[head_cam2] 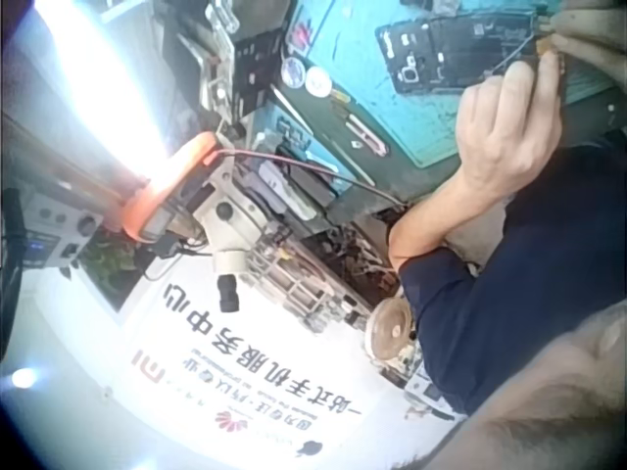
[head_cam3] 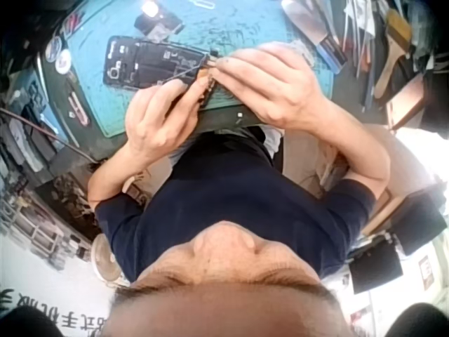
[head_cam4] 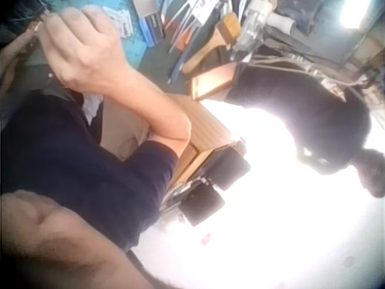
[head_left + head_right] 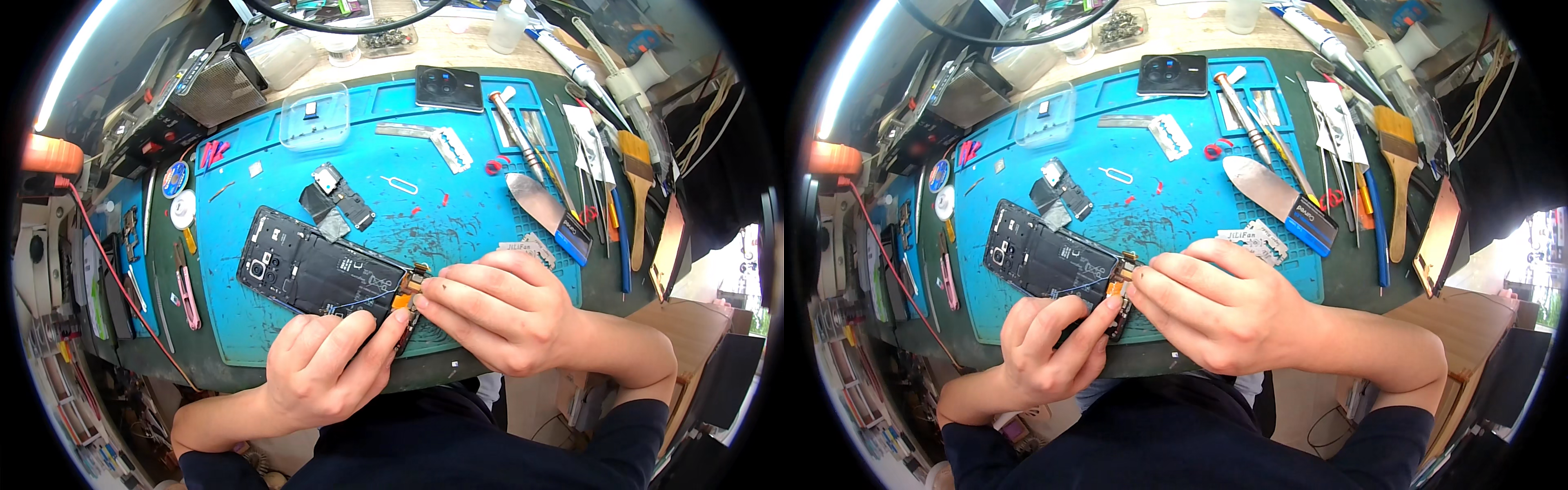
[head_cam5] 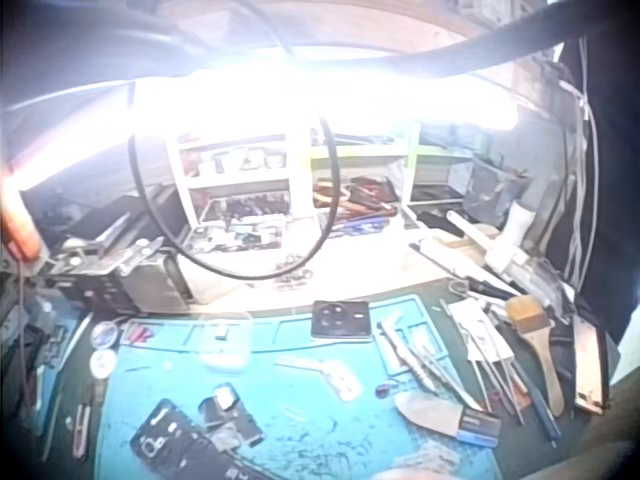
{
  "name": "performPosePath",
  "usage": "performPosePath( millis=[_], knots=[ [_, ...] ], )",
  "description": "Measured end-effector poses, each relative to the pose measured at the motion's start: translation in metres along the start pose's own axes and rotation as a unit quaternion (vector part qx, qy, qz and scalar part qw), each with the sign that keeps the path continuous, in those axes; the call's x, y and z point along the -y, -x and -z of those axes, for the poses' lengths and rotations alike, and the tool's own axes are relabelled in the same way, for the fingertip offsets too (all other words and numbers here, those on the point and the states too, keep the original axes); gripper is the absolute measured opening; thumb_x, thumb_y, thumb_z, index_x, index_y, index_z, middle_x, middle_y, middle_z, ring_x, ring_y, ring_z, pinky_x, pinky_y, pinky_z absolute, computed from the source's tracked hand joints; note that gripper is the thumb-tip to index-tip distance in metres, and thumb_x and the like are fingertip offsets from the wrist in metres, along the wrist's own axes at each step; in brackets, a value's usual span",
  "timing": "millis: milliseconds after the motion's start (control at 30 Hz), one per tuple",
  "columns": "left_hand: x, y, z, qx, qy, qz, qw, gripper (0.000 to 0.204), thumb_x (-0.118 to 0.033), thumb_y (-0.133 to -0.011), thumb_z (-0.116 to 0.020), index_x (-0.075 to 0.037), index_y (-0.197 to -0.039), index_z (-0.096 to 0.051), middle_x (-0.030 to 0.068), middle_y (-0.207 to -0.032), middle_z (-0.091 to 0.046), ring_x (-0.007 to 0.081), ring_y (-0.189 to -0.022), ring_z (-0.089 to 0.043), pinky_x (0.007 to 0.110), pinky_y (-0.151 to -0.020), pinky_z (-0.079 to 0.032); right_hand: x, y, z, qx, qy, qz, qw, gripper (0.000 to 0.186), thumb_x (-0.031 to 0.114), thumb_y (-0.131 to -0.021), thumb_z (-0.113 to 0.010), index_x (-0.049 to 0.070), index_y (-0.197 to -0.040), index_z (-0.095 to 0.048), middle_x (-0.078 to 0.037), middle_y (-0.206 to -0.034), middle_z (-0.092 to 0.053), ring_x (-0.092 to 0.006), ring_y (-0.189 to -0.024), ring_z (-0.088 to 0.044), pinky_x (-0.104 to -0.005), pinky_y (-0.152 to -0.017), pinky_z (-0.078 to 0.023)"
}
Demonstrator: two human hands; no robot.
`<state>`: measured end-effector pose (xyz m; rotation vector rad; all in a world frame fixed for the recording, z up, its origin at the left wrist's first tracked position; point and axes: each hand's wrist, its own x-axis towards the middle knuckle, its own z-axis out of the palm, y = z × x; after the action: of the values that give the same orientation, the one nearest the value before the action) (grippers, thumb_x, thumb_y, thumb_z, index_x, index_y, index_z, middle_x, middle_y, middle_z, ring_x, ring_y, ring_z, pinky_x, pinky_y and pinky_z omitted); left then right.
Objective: The person disassembles a smartphone, removes the back cover, and detaches internal components including the battery and camera module. They then reassemble the device by reconnecting the battery and camera flex cables and placing the back cover back on the phone.
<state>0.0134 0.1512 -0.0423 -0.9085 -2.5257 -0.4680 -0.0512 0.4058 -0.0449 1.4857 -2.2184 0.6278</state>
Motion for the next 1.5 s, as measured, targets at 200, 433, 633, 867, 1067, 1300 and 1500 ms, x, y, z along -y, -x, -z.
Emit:
performPosePath(
  millis=[200,433,633,867,1067,1300,1500],
  knots=[
    [0.0003,-0.0014,-0.0003,-0.005,-0.022,-0.016,1.0,0.041,-0.008,-0.076,-0.074,-0.01,-0.116,-0.083,0.0008,-0.1,-0.06,0.0131,-0.069,-0.052,0.029,-0.058,-0.042,-0.0002,-0.0003,-0.0004,-0.002,0.001,0.003,1.0,0.032,0.013,-0.078,-0.072,-0.004,-0.104,-0.078,-0.01,-0.111,-0.07,-0.0213,-0.101,-0.07,-0.0343,-0.083,-0.055],
    [0.0002,-0.0004,-0.0005,-0.004,-0.039,-0.026,0.999,0.042,-0.008,-0.076,-0.072,-0.011,-0.116,-0.083,0.0014,-0.101,-0.06,0.0132,-0.071,-0.052,0.029,-0.059,-0.043,-0.0008,0.0013,-0.0006,-0.001,0.007,0.006,1.0,0.033,0.013,-0.078,-0.071,-0.004,-0.105,-0.078,-0.011,-0.111,-0.07,-0.0213,-0.101,-0.071,-0.0337,-0.083,-0.054],
    [-0.0002,0.0005,-0.001,-0.002,-0.046,-0.023,0.999,0.044,-0.008,-0.075,-0.072,-0.011,-0.117,-0.083,0.0015,-0.101,-0.06,0.0134,-0.072,-0.052,0.029,-0.06,-0.045,-0.0009,0.0014,-0.0008,-0.001,0.002,0.009,1.0,0.035,0.013,-0.076,-0.071,-0.004,-0.106,-0.078,-0.011,-0.113,-0.07,-0.0219,-0.102,-0.071,-0.034,-0.082,-0.055],
    [-0.0026,-0.0023,0.0019,0.013,-0.023,0.01,1.0,0.042,-0.009,-0.077,-0.076,-0.012,-0.118,-0.083,0.0011,-0.103,-0.06,0.0134,-0.073,-0.053,0.029,-0.061,-0.045,-0.0009,0.0017,-0.0018,-0.001,0.006,0.012,1.0,0.036,0.014,-0.076,-0.071,-0.004,-0.106,-0.078,-0.011,-0.115,-0.07,-0.0223,-0.104,-0.07,-0.0343,-0.083,-0.055],
    [-0.0031,-0.004,0.0024,0.022,-0.032,0.005,0.999,0.042,-0.009,-0.078,-0.078,-0.012,-0.119,-0.083,0.0003,-0.102,-0.059,0.0135,-0.071,-0.053,0.029,-0.06,-0.044,0.0001,0.0016,-0.0009,0.003,0.014,0.012,1.0,0.034,0.013,-0.076,-0.072,-0.003,-0.105,-0.079,-0.011,-0.114,-0.069,-0.0224,-0.104,-0.071,-0.0347,-0.083,-0.056],
    [-0.0034,-0.005,0.0018,0.024,-0.026,0.012,0.999,0.041,-0.009,-0.078,-0.078,-0.011,-0.119,-0.083,0.0011,-0.1,-0.059,0.0142,-0.07,-0.054,0.03,-0.06,-0.044,0.0006,0.0008,-0.0006,0.007,0.01,0.012,1.0,0.033,0.012,-0.075,-0.073,-0.003,-0.104,-0.079,-0.012,-0.115,-0.069,-0.0227,-0.105,-0.07,-0.0353,-0.083,-0.056],
    [-0.0038,-0.0054,0.0029,0.028,-0.016,0.017,0.999,0.043,-0.008,-0.077,-0.077,-0.01,-0.12,-0.082,0.0013,-0.1,-0.059,0.0147,-0.07,-0.054,0.03,-0.061,-0.044,-0.0004,0.0012,-0.0008,0.008,0.004,0.011,1.0,0.035,0.013,-0.076,-0.072,-0.004,-0.106,-0.078,-0.012,-0.116,-0.069,-0.0232,-0.104,-0.07,-0.0358,-0.083,-0.056]
  ],
)
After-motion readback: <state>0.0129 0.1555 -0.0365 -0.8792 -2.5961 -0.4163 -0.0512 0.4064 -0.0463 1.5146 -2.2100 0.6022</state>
